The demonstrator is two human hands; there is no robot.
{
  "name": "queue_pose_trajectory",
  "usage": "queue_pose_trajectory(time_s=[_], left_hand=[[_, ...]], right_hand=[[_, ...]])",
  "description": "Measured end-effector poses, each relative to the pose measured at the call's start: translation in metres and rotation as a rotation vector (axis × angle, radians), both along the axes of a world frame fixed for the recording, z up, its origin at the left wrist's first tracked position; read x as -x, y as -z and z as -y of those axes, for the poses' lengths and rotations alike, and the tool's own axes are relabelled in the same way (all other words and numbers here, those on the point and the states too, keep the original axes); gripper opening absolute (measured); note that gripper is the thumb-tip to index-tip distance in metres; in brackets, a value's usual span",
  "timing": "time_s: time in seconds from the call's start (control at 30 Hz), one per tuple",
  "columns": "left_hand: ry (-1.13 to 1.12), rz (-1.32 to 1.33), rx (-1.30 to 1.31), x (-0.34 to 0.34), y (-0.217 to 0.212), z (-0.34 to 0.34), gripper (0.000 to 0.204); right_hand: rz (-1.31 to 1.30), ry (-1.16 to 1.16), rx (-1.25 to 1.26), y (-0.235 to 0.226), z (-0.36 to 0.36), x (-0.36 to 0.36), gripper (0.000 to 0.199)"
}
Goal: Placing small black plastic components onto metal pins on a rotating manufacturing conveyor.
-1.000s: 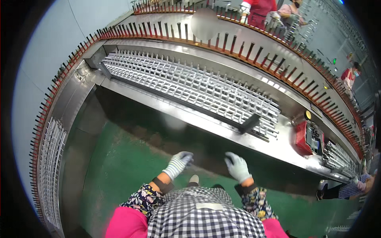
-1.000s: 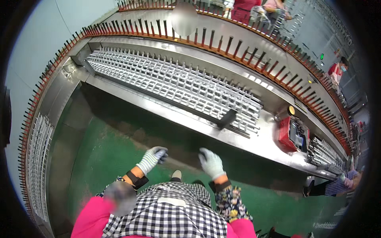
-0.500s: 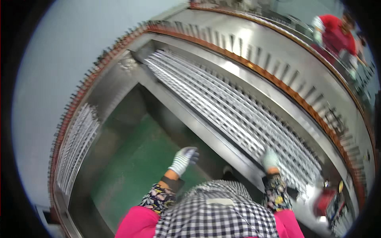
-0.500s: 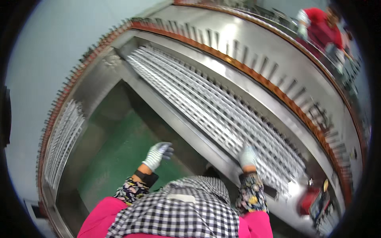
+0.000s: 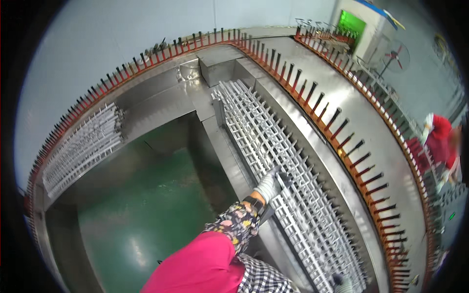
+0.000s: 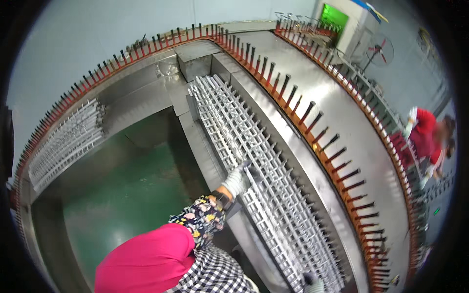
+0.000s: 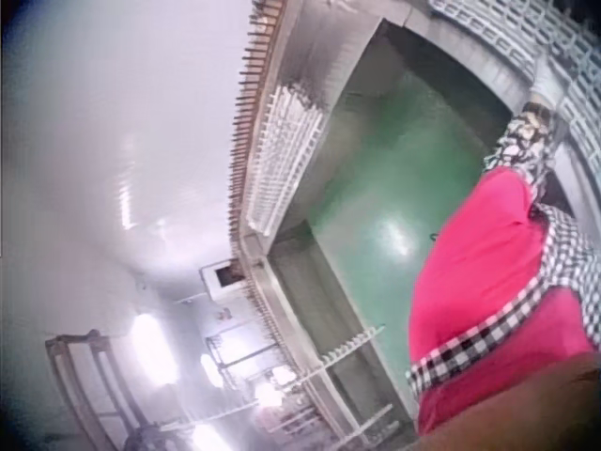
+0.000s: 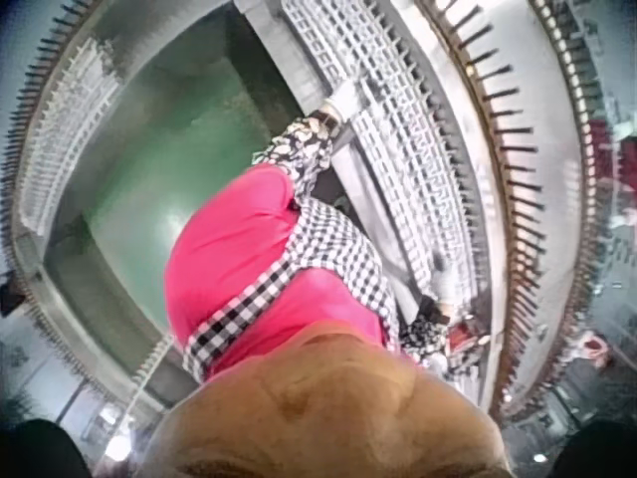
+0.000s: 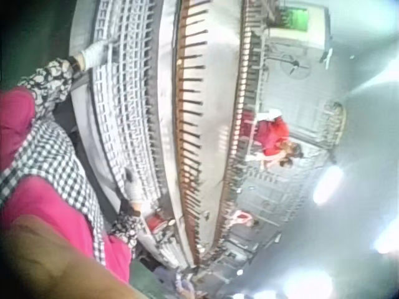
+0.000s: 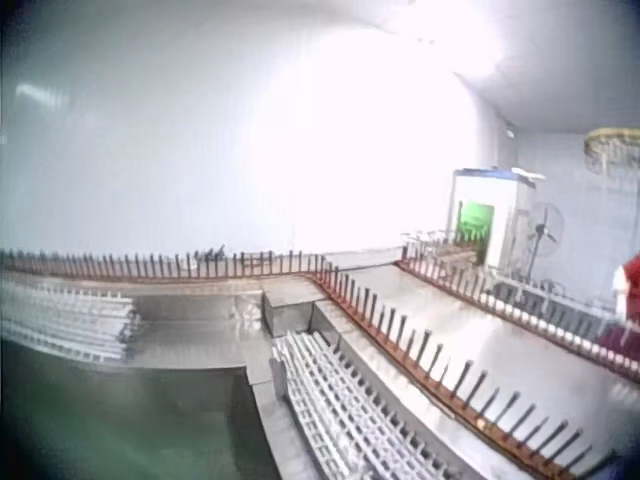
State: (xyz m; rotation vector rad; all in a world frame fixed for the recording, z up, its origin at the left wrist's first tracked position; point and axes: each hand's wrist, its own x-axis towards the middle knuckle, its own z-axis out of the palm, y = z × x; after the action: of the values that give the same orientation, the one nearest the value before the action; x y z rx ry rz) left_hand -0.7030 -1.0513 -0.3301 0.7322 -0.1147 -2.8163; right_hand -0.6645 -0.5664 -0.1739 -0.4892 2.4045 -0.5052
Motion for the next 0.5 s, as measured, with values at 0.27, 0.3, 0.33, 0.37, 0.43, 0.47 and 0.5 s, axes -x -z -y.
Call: queue_pose_trajectory(time_s=[0.27,0.3,0.33,0.37,0.43,0.47,0.5], left_hand=[[-0.01,0.154,0.283,-0.044,-0.098,0.005,0.013],[0.002,0.173,0.269,-0.044,-0.113,0.004,0.012],[-0.029,0.167,0.26,-0.042,-0.118,0.0,0.011],[-0.024,0.169,0.254,-0.044,-0.127,-0.003,0.011],[-0.011,0.173,0.246,-0.047,-0.132,-0.006,0.011],[-0.054,0.3,0.271,-0.048,-0.137,-0.009,0.011],[0.005,0.277,0.216,-0.058,-0.138,-0.009,0.012]], right_hand=[[0.179,-0.173,-0.198,-0.076,-0.003,-0.041,0.025],[0.175,-0.172,-0.21,-0.079,-0.014,-0.044,0.025],[0.183,-0.111,-0.226,-0.076,-0.031,-0.046,0.025],[0.198,-0.047,-0.236,-0.076,-0.047,-0.05,0.025],[0.225,0.083,-0.249,-0.064,-0.071,-0.056,0.026],[0.249,0.149,-0.253,-0.066,-0.074,-0.067,0.026],[0.243,0.236,-0.247,-0.093,-0.049,-0.072,0.031]])
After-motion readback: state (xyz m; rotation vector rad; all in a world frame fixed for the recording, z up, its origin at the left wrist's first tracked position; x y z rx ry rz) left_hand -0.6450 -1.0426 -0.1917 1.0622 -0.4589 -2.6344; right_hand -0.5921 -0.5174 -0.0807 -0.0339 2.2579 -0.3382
